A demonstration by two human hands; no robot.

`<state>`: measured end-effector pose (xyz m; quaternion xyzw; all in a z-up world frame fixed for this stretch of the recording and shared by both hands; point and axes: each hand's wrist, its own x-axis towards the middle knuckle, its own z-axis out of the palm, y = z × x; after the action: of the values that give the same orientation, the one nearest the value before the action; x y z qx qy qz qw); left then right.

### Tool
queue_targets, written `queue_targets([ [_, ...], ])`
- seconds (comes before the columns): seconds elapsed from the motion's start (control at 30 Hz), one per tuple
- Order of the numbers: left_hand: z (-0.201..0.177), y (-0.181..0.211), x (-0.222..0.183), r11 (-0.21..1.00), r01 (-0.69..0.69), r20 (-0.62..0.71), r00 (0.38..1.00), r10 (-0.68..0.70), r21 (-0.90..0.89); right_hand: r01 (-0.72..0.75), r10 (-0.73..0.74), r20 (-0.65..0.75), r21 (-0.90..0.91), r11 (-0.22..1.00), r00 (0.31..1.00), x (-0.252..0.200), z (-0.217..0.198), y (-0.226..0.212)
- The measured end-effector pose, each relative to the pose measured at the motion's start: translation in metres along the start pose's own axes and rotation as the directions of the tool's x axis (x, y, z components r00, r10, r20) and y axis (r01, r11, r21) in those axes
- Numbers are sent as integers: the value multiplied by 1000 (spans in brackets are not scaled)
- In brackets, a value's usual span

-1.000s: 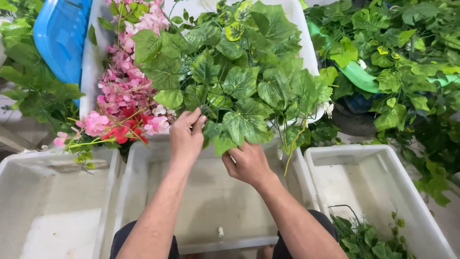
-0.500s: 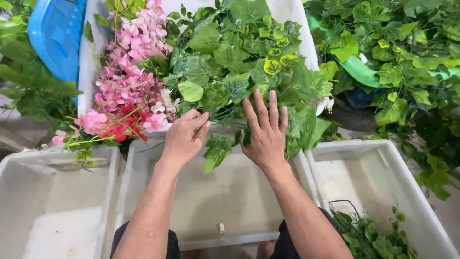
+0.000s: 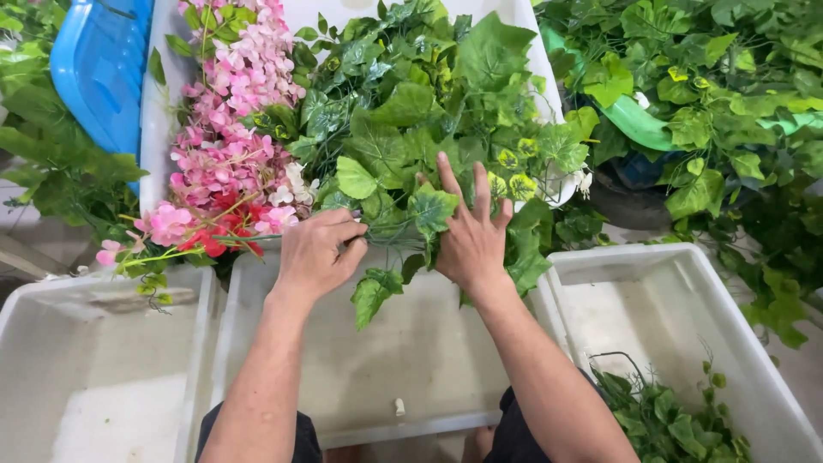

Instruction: Sorting artificial green leaves and pink flowers from a large bin into smaller plastic containers.

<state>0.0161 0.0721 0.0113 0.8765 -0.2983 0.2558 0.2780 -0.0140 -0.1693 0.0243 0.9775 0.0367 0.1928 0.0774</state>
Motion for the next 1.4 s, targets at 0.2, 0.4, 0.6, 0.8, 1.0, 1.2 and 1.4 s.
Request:
queue_targets([
  [0.2, -1, -12, -7, 993, -15, -46, 999, 20, 114, 206, -180, -430, 14, 978, 884, 10, 27, 0],
  [0.4, -13, -5, -20, 913, -32, -137, 986, 96, 406, 233, -216, -520, -33, 972, 826, 19, 11, -7],
  [0.6, -15, -2, -10, 880, -47, -274, 941, 197, 473, 275, -255, -592, -59, 960, 764, 22, -28, 7],
  [0.8, -15, 28, 24, 873, -95, -327, 903, 278, 479, 221, -237, -553, -97, 970, 799, 8, -68, 38],
  [1.0, 23, 62, 54, 874, -155, -267, 915, 303, 461, 88, -178, -573, -180, 980, 800, -16, -80, 86],
  [1.2, 90, 109, 70, 894, -208, -178, 938, 297, 398, -47, -26, -378, -183, 982, 926, -60, -42, 155],
  [1.4, 150, 167, 84, 933, -230, 110, 972, 207, 276, -270, 224, -217, -213, 939, 950, -117, -41, 195],
])
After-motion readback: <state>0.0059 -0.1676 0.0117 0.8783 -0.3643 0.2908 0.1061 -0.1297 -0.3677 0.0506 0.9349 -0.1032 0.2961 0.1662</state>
